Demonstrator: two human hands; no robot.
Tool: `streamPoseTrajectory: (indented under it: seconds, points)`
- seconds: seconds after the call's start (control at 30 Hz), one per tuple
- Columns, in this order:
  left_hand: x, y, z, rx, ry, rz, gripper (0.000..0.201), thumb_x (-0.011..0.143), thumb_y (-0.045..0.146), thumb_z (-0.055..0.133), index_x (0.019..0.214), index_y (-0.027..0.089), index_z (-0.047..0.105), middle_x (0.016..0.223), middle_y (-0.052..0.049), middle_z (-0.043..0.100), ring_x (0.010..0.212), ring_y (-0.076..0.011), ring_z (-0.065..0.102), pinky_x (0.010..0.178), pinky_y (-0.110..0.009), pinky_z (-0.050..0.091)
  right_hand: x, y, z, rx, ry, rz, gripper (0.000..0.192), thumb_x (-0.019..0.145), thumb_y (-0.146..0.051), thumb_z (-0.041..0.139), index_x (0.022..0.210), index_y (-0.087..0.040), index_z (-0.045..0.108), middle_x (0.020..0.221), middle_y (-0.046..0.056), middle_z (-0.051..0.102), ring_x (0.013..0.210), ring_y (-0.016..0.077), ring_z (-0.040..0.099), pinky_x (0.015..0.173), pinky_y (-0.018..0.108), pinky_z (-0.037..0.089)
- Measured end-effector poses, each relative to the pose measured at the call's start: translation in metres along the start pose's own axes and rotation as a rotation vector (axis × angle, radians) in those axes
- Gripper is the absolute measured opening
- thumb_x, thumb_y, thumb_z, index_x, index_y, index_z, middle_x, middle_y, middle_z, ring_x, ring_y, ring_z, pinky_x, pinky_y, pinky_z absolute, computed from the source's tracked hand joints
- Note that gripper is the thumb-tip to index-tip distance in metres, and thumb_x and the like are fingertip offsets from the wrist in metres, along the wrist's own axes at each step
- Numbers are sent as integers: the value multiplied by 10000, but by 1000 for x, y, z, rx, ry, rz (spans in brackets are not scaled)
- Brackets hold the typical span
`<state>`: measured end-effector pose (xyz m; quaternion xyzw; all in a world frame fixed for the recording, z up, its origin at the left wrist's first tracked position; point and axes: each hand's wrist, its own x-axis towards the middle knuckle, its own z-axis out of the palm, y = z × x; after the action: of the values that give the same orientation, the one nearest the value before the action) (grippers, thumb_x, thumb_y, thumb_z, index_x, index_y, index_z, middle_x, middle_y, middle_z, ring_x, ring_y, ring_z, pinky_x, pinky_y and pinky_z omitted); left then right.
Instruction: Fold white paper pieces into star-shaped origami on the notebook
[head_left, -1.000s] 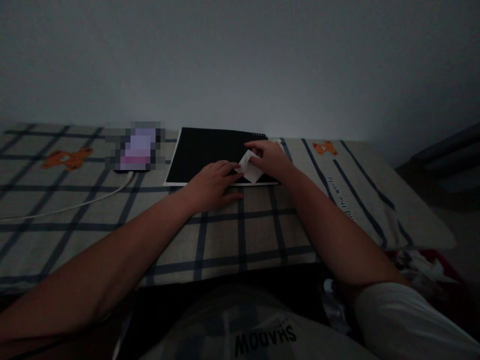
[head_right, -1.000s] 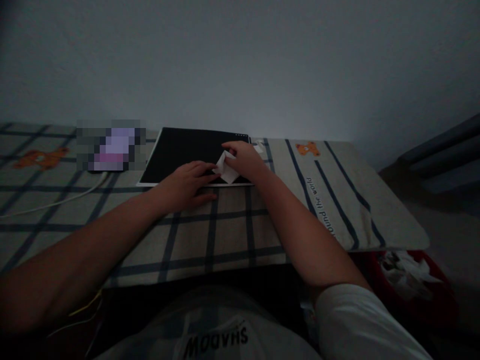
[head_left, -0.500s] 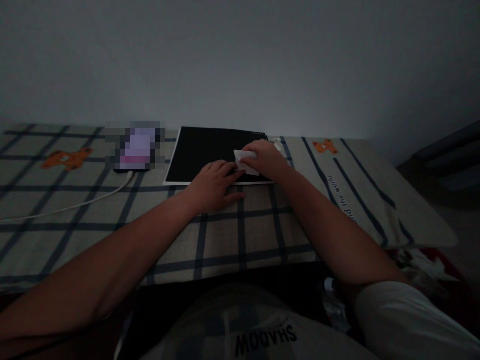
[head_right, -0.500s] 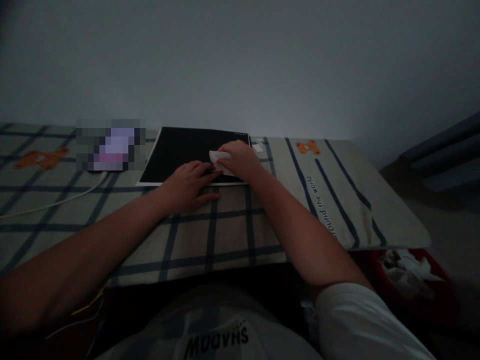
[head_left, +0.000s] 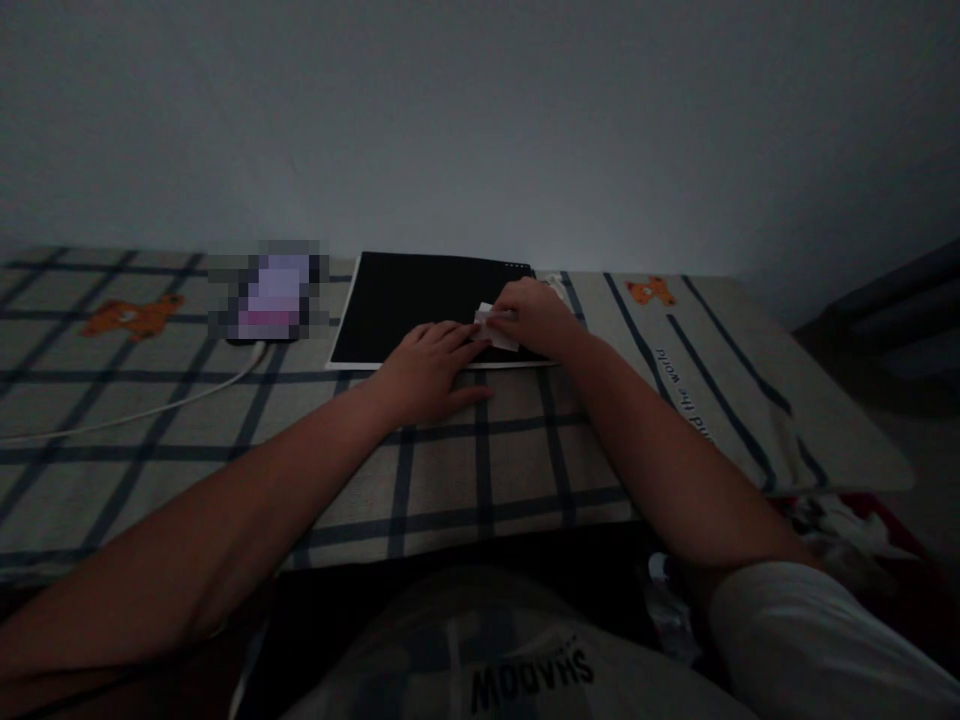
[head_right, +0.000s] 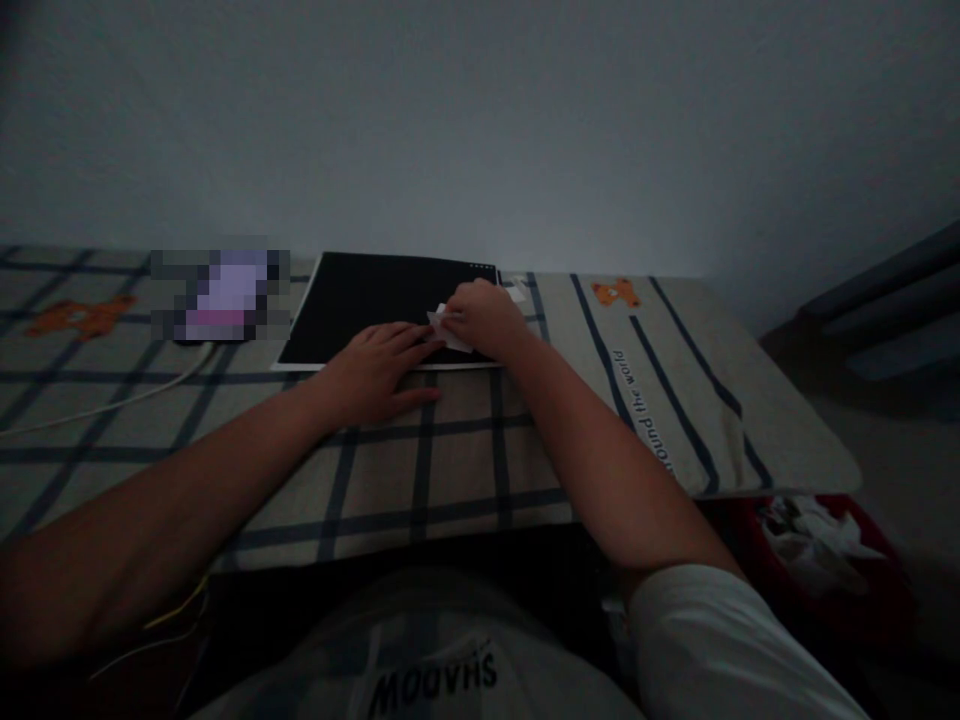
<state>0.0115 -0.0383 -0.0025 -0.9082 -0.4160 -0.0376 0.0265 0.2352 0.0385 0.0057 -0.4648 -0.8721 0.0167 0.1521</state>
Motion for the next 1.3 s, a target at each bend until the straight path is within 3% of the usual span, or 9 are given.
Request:
streamPoseTrajectory:
  seconds: [0.13,0.43,0.63,0.7,0.8,0.93,1.13,1.3]
  points:
    - [1,1,-2,-10,-4,-12,765,1066,640,559,1683,194,484,1710,-163,511,1579,-380,446,1294,-537,333,-2,-4,-5,-20,-70,-10,231,1024,-267,633,1038,-171,843,1090,123,788,1055,279,621,919,382,431]
    - [-1,-3,2,6,25,6,756,1066,651,551,1685,222,489,1723,-163,478,1559,-398,449,1262,-534,375,-2,-1,0,49,-9,44,279,1022,-253,645,1214,-147,817,1218,131,800,1154,289,678,1035,405,470]
    - [-2,-5,-4,13,12,10,717,1076,631,539,1658,213,521,1660,-142,570,1538,-381,470,1260,-537,353,-9,4,-3,108,79,-112,625,939,-65,566,1538,-221,652,1378,125,709,1249,289,629,1072,423,461]
    - [-2,-7,-7,-9,24,7,685,1074,613,553,1624,205,553,1651,-128,588,1526,-359,491,1275,-525,329,-9,4,-4,106,39,-148,604,927,-59,568,1492,-232,694,1370,126,700,1249,295,620,1062,430,464]
    - [-1,-10,-10,-37,25,-5,652,1069,596,563,1576,185,589,1651,-131,591,1526,-349,500,1269,-515,340,-9,3,-7,80,-8,-169,378,922,-100,616,1212,-219,828,1341,126,703,1252,305,608,1070,441,456]
    - [-1,-10,-11,-18,44,-45,582,1084,571,541,1498,179,658,1657,-157,567,1524,-371,492,1224,-527,401,-10,1,-13,90,-7,-188,201,911,-142,669,991,-203,843,1386,129,700,1291,310,603,1089,448,450]
    - [1,-7,-12,21,60,-77,526,1099,501,514,1499,198,673,1500,-160,665,1347,-376,582,1009,-505,516,-11,-6,-18,142,-147,-187,167,909,-164,685,998,-170,826,1127,105,792,1093,257,680,980,371,471]
    - [2,-5,-13,43,29,-9,543,1107,477,506,1531,164,637,1508,-153,670,1355,-362,565,1040,-490,489,-12,-12,-24,113,-191,-149,193,940,-189,675,1034,-151,840,1073,100,798,992,222,686,873,326,455]
